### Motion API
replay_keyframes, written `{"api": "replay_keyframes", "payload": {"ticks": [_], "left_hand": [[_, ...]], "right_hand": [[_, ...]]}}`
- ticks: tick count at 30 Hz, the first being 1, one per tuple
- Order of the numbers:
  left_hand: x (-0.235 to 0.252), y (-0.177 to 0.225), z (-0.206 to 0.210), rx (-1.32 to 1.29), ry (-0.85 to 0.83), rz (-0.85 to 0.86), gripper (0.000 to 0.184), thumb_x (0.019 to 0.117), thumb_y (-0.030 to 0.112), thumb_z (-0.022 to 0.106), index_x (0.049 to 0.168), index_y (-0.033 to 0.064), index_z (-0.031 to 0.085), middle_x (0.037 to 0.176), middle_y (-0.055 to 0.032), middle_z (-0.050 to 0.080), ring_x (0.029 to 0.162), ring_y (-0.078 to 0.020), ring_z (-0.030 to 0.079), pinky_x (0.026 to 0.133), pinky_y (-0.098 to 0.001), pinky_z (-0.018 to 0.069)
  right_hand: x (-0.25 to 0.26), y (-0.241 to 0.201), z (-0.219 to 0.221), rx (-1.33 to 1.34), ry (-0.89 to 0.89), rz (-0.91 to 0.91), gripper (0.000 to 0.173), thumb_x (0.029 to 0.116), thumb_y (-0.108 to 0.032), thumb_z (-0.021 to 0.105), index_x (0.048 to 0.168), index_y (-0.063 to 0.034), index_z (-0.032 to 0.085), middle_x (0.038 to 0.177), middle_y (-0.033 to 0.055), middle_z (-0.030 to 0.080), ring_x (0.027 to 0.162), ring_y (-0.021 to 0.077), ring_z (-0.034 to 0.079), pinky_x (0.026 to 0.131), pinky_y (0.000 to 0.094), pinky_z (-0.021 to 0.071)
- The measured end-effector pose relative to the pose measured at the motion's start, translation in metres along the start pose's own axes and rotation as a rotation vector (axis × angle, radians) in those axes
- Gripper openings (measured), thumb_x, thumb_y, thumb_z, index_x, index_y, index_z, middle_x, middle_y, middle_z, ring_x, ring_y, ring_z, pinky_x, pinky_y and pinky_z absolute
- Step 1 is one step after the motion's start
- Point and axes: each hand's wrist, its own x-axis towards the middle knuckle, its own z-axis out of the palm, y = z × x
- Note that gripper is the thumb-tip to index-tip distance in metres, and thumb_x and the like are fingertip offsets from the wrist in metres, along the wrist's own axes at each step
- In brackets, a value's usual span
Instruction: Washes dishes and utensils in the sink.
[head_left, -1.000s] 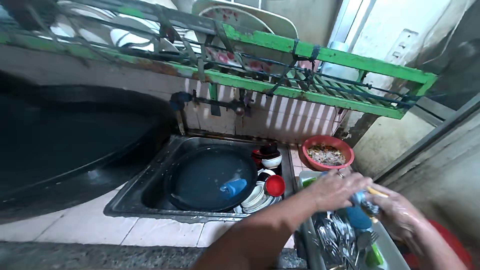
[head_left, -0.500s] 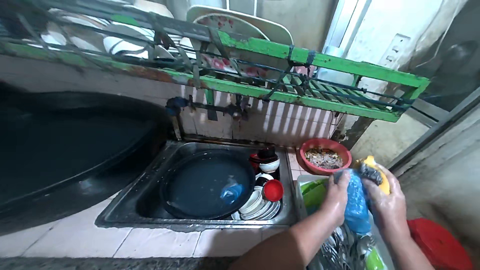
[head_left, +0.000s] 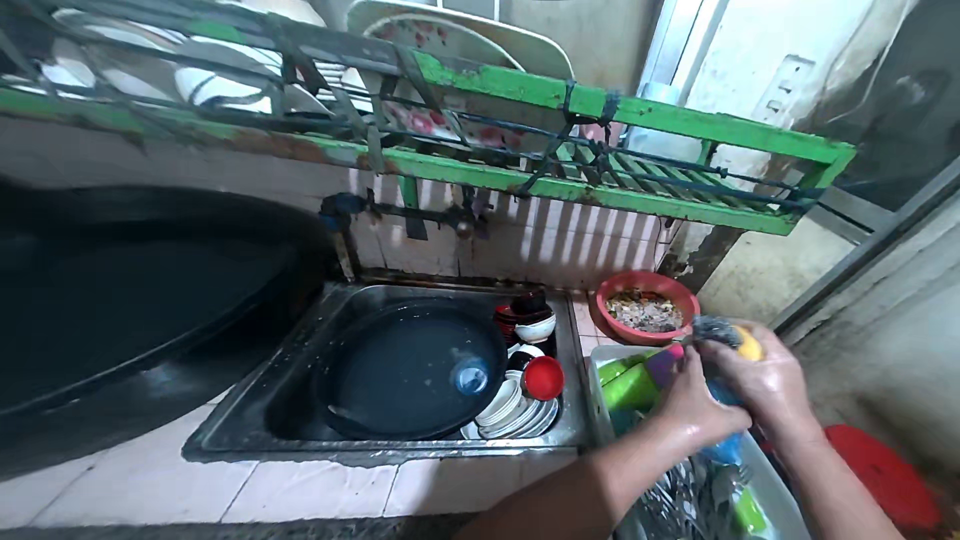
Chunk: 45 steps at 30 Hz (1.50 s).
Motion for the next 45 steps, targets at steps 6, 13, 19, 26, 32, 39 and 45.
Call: {"api": "replay_keyframes", "payload": {"ticks": [6,13,19,26,32,39,45], "left_hand": [[-0.003,0.003,-0.005,-0.359,-0.142,-0.072,0.091,0.0932,0.018,0.072,0.164,0.0127,0.014,0.143,-0.0212,0.054,0.123,-0.0286,0.060,0.102,-0.0457,0.0519],[-0.008,0.012,-0.006,-0.654,-0.177,-0.072,0.072,0.0958,0.014,0.068,0.157,0.0185,0.030,0.127,-0.0173,0.061,0.107,-0.0269,0.065,0.091,-0.0457,0.0555],[0.000,0.005,0.007,-0.069,-0.043,0.021,0.098,0.0811,0.015,0.084,0.158,0.0105,0.024,0.133,-0.0206,0.060,0.118,-0.0298,0.064,0.097,-0.0502,0.0546],[0.006,-0.005,-0.010,-0.574,0.212,-0.009,0.073,0.1031,0.052,0.053,0.162,0.0216,0.023,0.155,-0.0156,0.044,0.135,-0.0314,0.051,0.107,-0.0564,0.0447],[0.003,-0.021,-0.017,-0.353,0.172,0.099,0.064,0.1092,0.054,0.033,0.163,0.0221,0.022,0.163,-0.0105,0.037,0.145,-0.0262,0.042,0.116,-0.0530,0.0364],[-0.007,-0.008,-0.020,-0.920,-0.248,-0.100,0.056,0.1051,0.058,0.040,0.134,0.0118,0.053,0.102,-0.0157,0.068,0.083,-0.0259,0.070,0.071,-0.0398,0.0619],[0.000,0.002,-0.015,-0.823,0.068,-0.123,0.061,0.0956,0.024,0.070,0.150,0.0214,0.041,0.123,-0.0136,0.064,0.105,-0.0263,0.066,0.089,-0.0465,0.0557]], "right_hand": [[0.004,0.009,-0.013,0.102,0.070,0.066,0.040,0.0953,-0.014,0.070,0.132,-0.0001,0.060,0.118,0.0215,0.067,0.107,0.0319,0.066,0.094,0.0544,0.0527],[-0.002,0.024,-0.015,0.583,0.140,0.084,0.044,0.0914,-0.013,0.065,0.134,-0.0087,0.054,0.108,0.0014,0.069,0.091,0.0077,0.068,0.079,0.0298,0.0609],[-0.007,0.012,-0.014,0.120,0.115,-0.041,0.051,0.0897,-0.009,0.074,0.139,-0.0049,0.060,0.130,0.0227,0.064,0.117,0.0354,0.064,0.099,0.0590,0.0491],[-0.055,0.032,0.024,0.387,0.164,-0.155,0.067,0.0916,-0.023,0.067,0.152,-0.0032,0.045,0.147,0.0156,0.055,0.124,0.0184,0.061,0.101,0.0411,0.0541],[-0.053,0.021,0.032,0.307,0.112,-0.264,0.058,0.0839,-0.028,0.073,0.130,0.0044,0.059,0.157,0.0243,0.041,0.144,0.0285,0.045,0.113,0.0448,0.0434],[0.010,-0.002,-0.004,0.512,0.089,0.121,0.044,0.0902,-0.009,0.070,0.132,-0.0075,0.056,0.109,0.0064,0.067,0.091,0.0128,0.067,0.080,0.0350,0.0593],[-0.001,0.014,0.014,0.403,0.141,0.025,0.062,0.0926,-0.015,0.070,0.151,-0.0109,0.048,0.137,0.0151,0.061,0.119,0.0234,0.063,0.101,0.0472,0.0530]]}}
